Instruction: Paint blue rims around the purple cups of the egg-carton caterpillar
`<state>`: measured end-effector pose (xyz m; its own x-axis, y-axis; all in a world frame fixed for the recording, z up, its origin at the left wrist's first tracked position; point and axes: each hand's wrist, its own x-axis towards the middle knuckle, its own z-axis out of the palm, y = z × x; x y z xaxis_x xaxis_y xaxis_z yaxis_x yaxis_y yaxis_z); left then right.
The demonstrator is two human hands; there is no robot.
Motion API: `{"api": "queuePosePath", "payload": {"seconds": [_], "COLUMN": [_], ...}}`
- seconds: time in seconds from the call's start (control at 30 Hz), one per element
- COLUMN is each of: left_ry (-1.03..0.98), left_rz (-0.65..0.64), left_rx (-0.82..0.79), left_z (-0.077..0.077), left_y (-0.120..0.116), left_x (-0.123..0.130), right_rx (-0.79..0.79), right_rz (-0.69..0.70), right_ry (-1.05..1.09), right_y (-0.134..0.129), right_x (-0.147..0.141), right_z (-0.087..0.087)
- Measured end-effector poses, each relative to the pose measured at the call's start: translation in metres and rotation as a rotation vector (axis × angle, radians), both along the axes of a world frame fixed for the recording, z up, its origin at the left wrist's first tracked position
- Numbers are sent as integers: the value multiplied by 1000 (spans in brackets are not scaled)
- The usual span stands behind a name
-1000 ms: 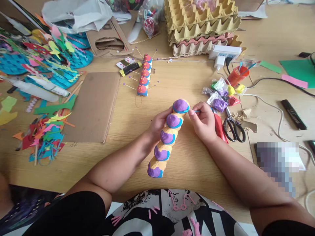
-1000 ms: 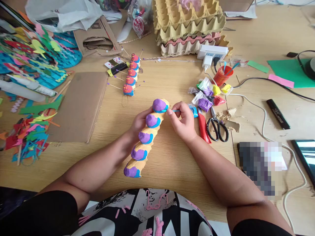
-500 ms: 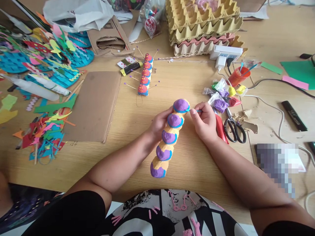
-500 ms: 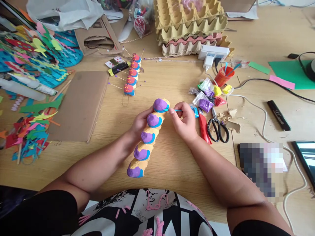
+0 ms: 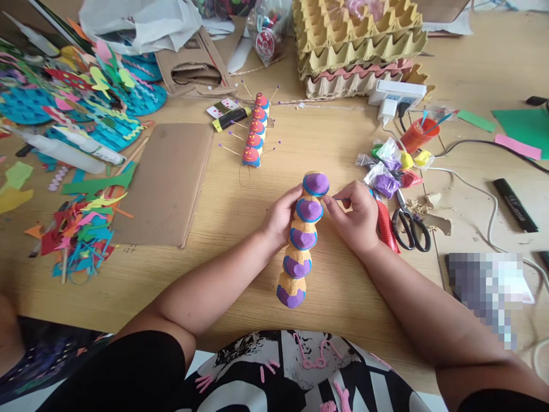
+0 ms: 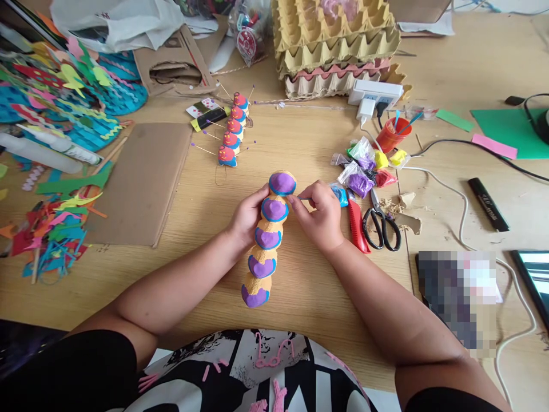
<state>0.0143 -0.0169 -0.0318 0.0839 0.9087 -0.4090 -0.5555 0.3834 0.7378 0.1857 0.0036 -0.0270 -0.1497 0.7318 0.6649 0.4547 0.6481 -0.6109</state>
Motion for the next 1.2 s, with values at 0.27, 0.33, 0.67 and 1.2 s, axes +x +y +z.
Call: {"api": "queuePosePath", "payload": {"seconds": [0.27, 0.33, 0.67, 1.2], "left_ry": [-60, -58, -45, -9], "left_rz": [5, 1, 34, 124], "left_rx": [-34, -29, 108, 173], "left_z": [-2, 1, 5, 13], "left_y": [0, -1, -4, -6], "left_x": [2, 2, 7, 8], "right_rx": [-26, -57, -171, -241], "right_rz": [53, 44, 57, 49], "right_ry": [42, 43, 104, 123], "right_y": [-1, -1, -1, 3], "right_x": [1, 0, 0, 2], "right_z": [1, 1, -1, -6]}}
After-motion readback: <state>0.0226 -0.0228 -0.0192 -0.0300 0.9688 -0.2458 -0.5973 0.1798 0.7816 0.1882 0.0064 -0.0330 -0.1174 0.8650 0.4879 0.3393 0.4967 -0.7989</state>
